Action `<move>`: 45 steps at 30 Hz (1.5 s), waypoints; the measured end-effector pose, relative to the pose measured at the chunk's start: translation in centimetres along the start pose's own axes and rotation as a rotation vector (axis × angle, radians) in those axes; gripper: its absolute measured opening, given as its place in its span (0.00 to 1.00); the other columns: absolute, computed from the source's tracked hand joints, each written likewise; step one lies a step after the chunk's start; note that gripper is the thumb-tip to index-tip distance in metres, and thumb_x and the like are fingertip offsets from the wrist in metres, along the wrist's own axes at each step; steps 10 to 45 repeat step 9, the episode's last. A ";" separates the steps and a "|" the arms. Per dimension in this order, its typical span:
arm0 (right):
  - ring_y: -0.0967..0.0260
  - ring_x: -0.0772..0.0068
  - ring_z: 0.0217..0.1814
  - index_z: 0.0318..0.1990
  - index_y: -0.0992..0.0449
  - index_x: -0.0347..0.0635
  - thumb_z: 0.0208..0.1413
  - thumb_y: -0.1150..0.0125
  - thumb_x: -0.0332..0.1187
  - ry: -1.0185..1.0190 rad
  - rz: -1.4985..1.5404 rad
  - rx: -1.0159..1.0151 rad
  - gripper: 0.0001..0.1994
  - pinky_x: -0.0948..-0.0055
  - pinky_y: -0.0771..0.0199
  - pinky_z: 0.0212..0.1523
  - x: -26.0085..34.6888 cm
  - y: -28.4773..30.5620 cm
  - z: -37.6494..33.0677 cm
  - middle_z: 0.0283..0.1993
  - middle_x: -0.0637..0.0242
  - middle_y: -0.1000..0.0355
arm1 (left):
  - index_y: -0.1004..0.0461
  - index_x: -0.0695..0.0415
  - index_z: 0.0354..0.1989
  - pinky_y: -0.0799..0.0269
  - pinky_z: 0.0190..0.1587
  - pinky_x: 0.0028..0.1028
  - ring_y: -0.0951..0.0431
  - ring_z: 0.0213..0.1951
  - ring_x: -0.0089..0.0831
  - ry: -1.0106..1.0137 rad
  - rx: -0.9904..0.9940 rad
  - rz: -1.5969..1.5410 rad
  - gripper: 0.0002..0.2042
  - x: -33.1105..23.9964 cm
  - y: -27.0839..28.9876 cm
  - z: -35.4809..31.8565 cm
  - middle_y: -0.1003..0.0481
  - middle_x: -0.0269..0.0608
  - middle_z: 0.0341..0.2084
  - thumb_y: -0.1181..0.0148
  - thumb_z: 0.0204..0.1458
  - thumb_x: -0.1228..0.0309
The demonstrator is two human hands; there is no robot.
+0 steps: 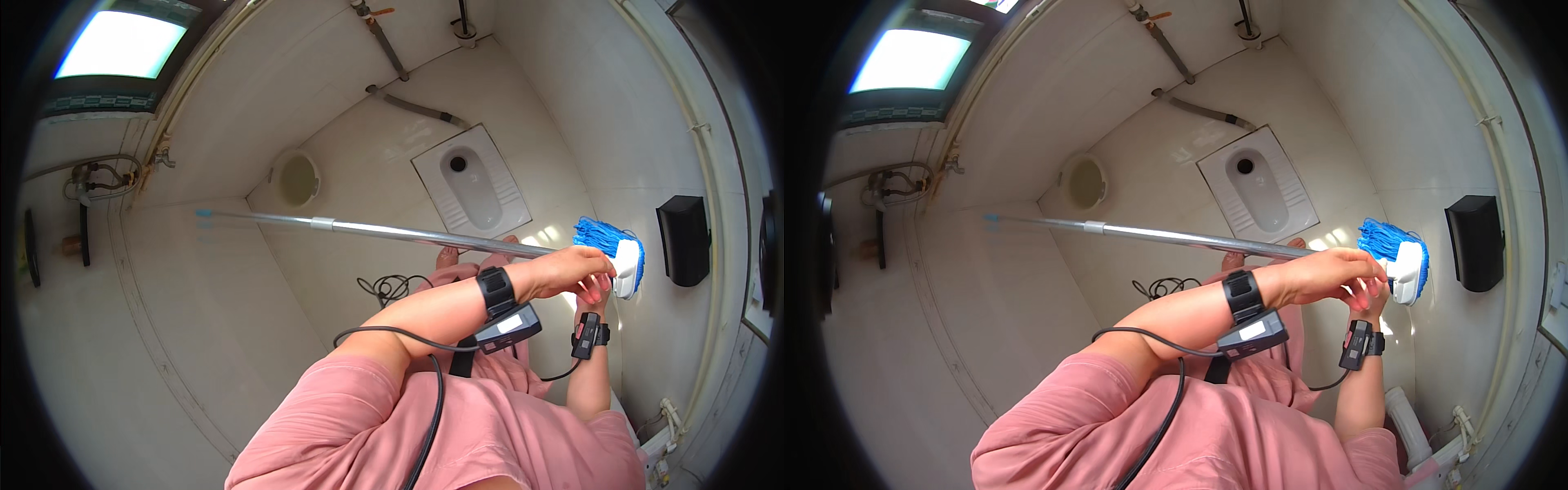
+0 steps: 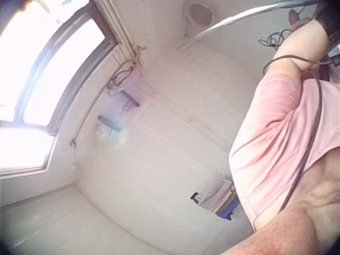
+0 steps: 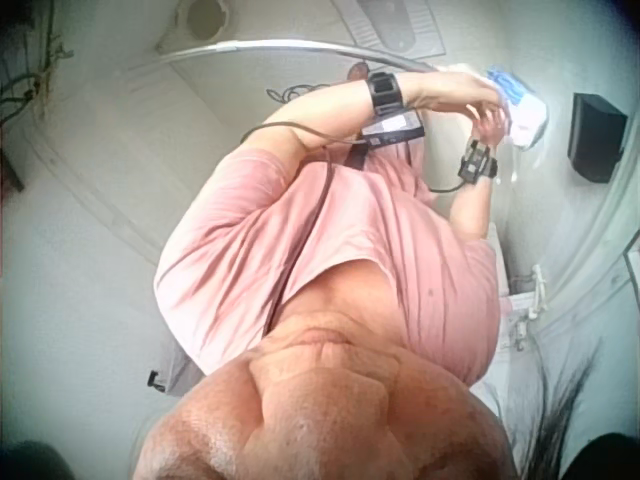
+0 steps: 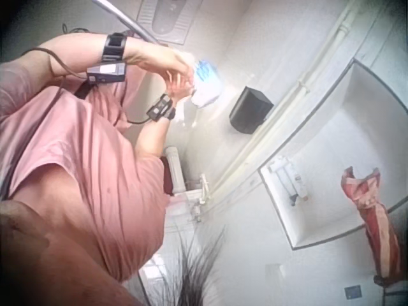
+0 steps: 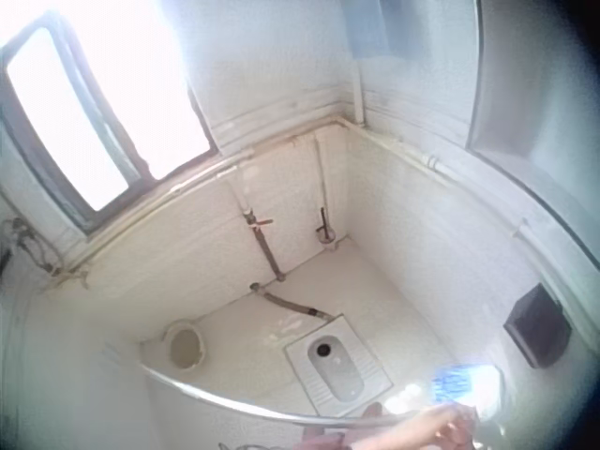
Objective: The person mops the floor around a toilet and then wrings the blue mop head by hand.
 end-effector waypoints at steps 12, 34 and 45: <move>0.41 0.60 0.53 0.48 0.40 0.31 0.53 0.54 0.44 0.075 0.417 -0.204 0.24 0.62 0.43 0.55 -1.1 9.8 -8.5 0.48 0.51 0.39 | 0.32 0.58 0.40 0.30 0.32 0.27 0.27 0.28 0.31 -0.425 -0.967 1.115 0.12 -8.8 13.2 -25.2 0.28 0.40 0.30 0.46 0.46 0.69; 0.41 0.60 0.53 0.48 0.40 0.31 0.53 0.54 0.44 0.075 0.417 -0.204 0.24 0.62 0.43 0.55 -1.1 9.8 -8.5 0.48 0.51 0.39 | 0.32 0.58 0.40 0.30 0.32 0.27 0.27 0.28 0.31 -0.425 -0.967 1.115 0.12 -8.8 13.2 -25.2 0.28 0.40 0.30 0.46 0.46 0.69; 0.41 0.60 0.53 0.48 0.40 0.31 0.53 0.54 0.44 0.075 0.417 -0.204 0.24 0.62 0.43 0.55 -1.1 9.8 -8.5 0.48 0.51 0.39 | 0.32 0.58 0.40 0.30 0.32 0.27 0.27 0.28 0.31 -0.425 -0.967 1.115 0.12 -8.8 13.2 -25.2 0.28 0.40 0.30 0.46 0.46 0.69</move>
Point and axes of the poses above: each hand's wrist, its own z-axis towards the middle knuckle, its own y-axis out of the back of the hand, x = y × z, the point moved 3 cm from there along z, towards the middle knuckle
